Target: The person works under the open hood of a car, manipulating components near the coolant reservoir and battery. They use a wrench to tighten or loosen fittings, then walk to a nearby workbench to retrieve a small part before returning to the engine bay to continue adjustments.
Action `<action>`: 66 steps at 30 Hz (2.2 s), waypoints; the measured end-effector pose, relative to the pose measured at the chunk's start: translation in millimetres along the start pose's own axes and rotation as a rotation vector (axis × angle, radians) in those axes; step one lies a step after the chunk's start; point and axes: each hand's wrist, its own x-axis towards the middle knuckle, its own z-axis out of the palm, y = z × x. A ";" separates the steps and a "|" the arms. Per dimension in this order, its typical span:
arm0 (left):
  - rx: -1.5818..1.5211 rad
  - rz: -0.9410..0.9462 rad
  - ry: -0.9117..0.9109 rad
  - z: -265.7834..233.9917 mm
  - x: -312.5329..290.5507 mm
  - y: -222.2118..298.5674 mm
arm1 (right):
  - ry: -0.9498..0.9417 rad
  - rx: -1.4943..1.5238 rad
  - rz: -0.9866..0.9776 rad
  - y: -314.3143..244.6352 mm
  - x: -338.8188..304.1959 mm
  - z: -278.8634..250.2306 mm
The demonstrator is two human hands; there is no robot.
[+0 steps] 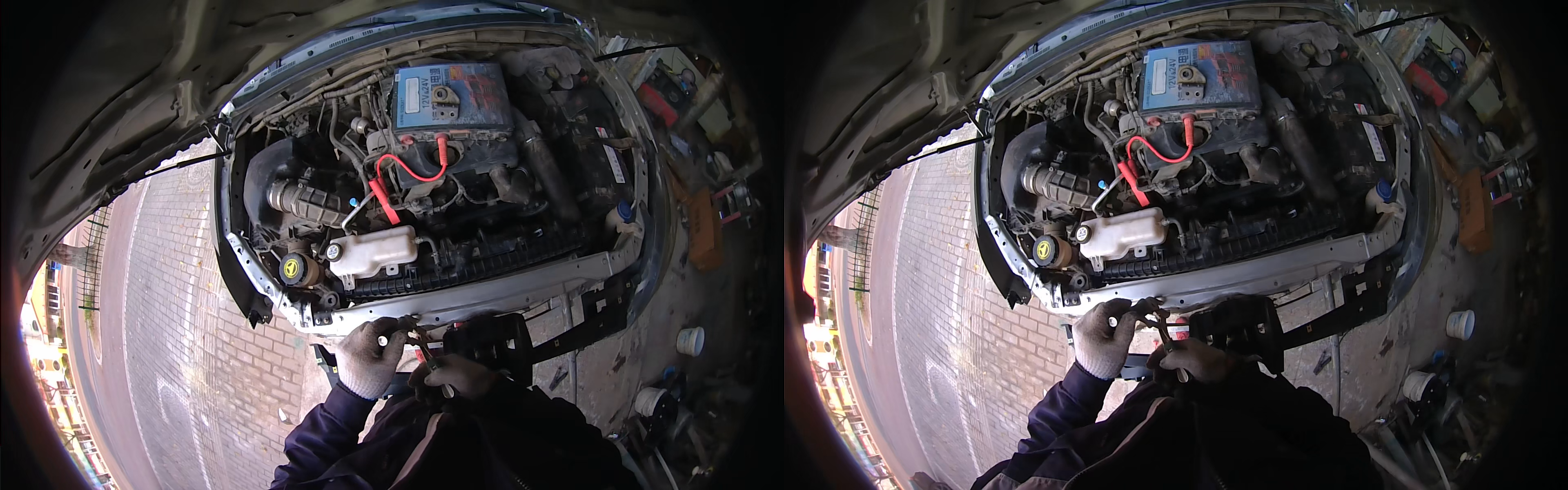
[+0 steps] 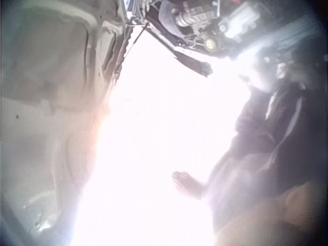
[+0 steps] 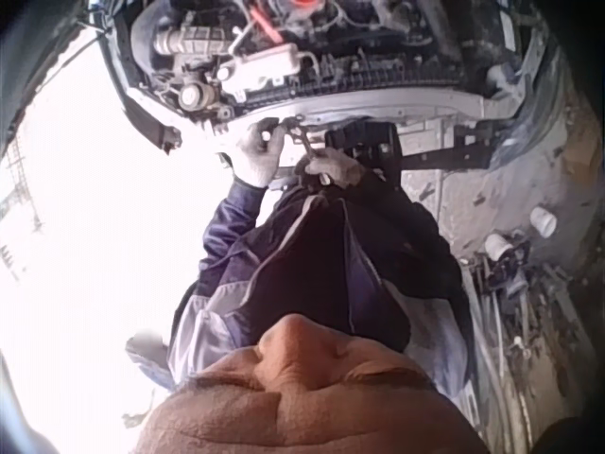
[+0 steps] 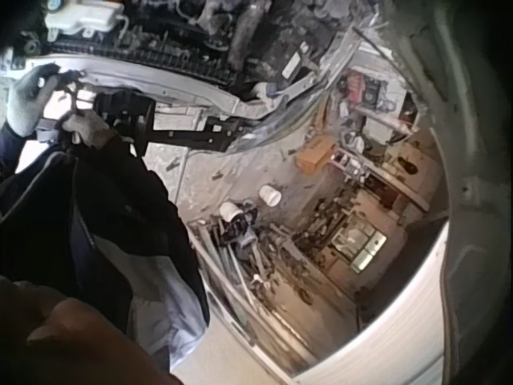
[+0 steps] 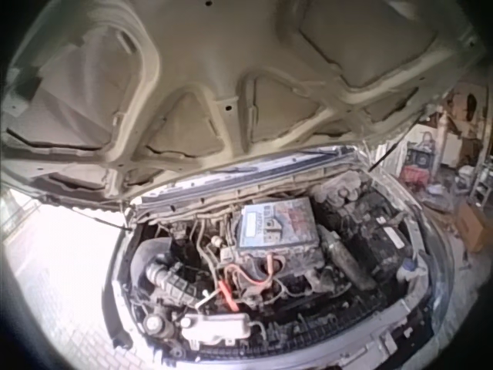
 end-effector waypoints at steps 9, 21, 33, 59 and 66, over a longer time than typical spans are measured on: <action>-0.130 -0.017 -0.031 19.1 4.9 -7.9 | 0.178 -0.499 -0.007 -16.0 -2.9 -6.5; 0.007 0.117 -0.054 34.1 11.9 -28.5 | 0.314 -1.719 -0.438 -164.5 -21.8 46.6; 0.203 0.170 -0.187 38.4 4.8 -28.5 | 0.327 -2.124 -0.539 -171.9 -10.0 56.2; 0.111 0.148 -0.172 55.7 14.5 -15.8 | 0.260 -2.091 -0.441 -188.2 -38.7 46.9; 0.125 0.164 -0.195 56.4 14.3 -14.6 | 0.472 -1.860 -0.315 -172.4 -30.5 51.8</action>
